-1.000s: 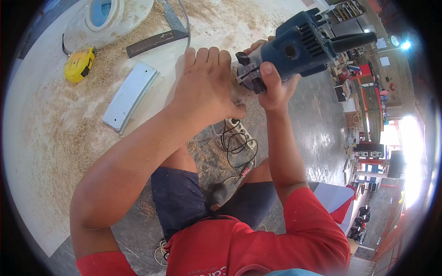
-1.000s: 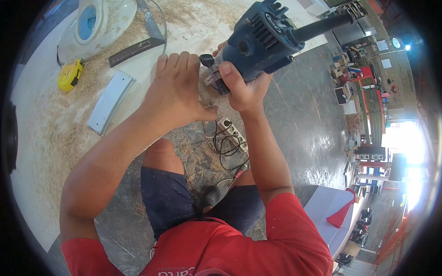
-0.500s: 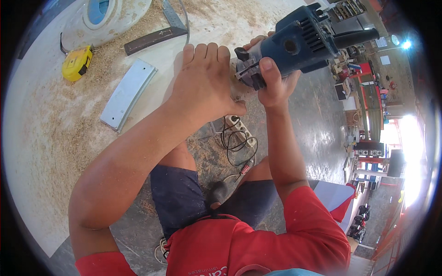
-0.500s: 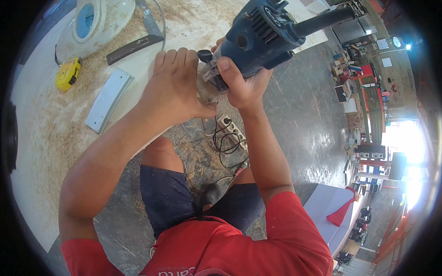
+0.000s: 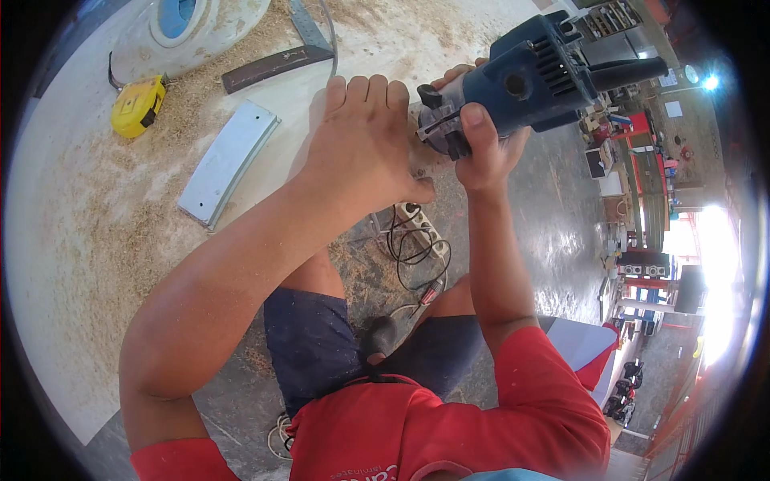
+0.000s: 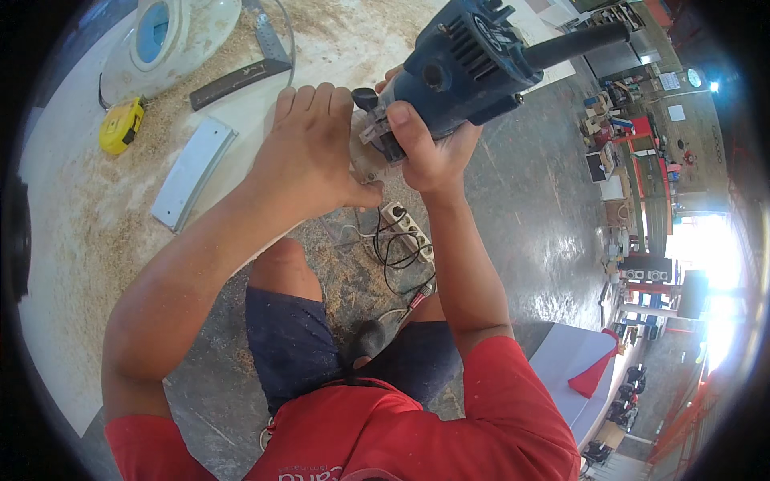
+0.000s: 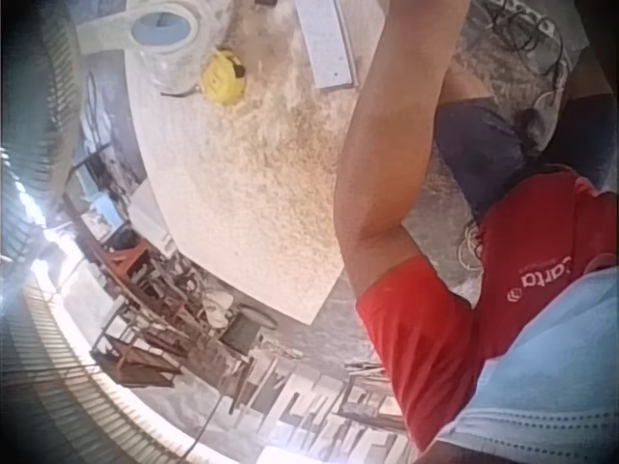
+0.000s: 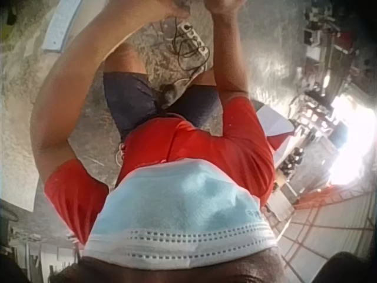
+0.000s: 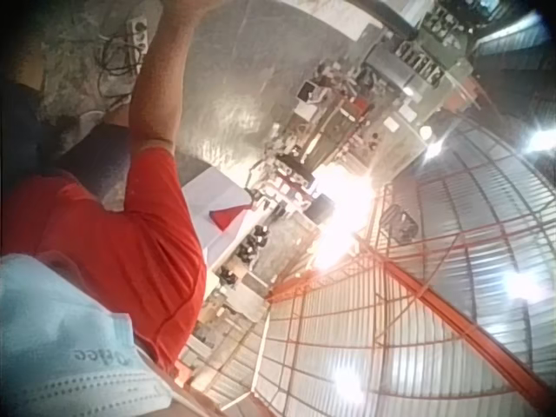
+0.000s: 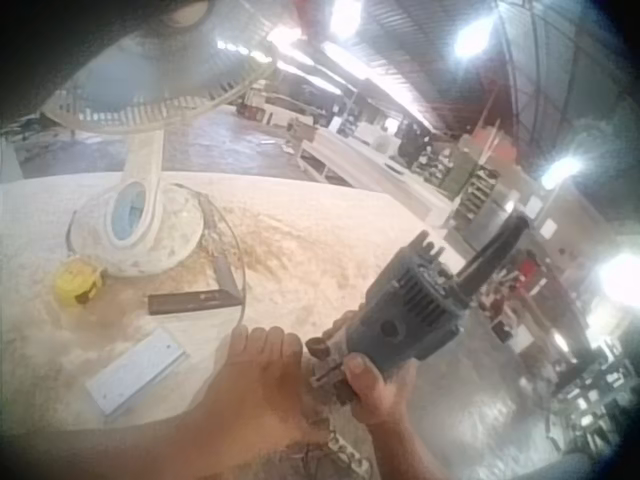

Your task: The person uses a power tool to rout a recessed handle slot into a white wooden panel, then cleans the area using a cloth and an air compressor nozzle, and finally installs a silver metal handle into the prepared slot.

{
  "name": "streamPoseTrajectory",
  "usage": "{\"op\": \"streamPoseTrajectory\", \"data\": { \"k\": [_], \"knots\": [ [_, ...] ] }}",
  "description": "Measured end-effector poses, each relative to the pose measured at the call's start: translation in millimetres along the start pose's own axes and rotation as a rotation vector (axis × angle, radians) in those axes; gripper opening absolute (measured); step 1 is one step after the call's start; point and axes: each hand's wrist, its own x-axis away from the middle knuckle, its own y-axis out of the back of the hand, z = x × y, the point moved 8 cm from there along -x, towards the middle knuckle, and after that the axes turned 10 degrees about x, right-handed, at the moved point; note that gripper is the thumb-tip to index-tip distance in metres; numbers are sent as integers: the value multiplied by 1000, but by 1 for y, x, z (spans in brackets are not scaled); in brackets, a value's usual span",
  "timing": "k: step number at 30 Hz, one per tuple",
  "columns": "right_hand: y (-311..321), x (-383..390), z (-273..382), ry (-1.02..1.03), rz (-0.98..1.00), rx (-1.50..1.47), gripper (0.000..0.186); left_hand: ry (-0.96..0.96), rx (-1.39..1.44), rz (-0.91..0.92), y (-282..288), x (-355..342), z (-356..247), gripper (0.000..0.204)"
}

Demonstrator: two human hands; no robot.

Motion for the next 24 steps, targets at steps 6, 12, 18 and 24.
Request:
{"op": "streamPoseTrajectory", "data": {
  "k": [6,12,18,24],
  "knots": [
    [1,1,2,-23,-4,13,61,-38,-35,-9,0,1,-4,93],
    [0,1,1,-18,22,27,62,-35,-11,-12,1,0,-4,92],
    [1,2,2,-18,-7,22,61,-22,-2,-32,2,1,-3,90],
    [1,1,3,-6,-7,25,60,-44,-52,-30,0,1,-5,90]
  ]
}}
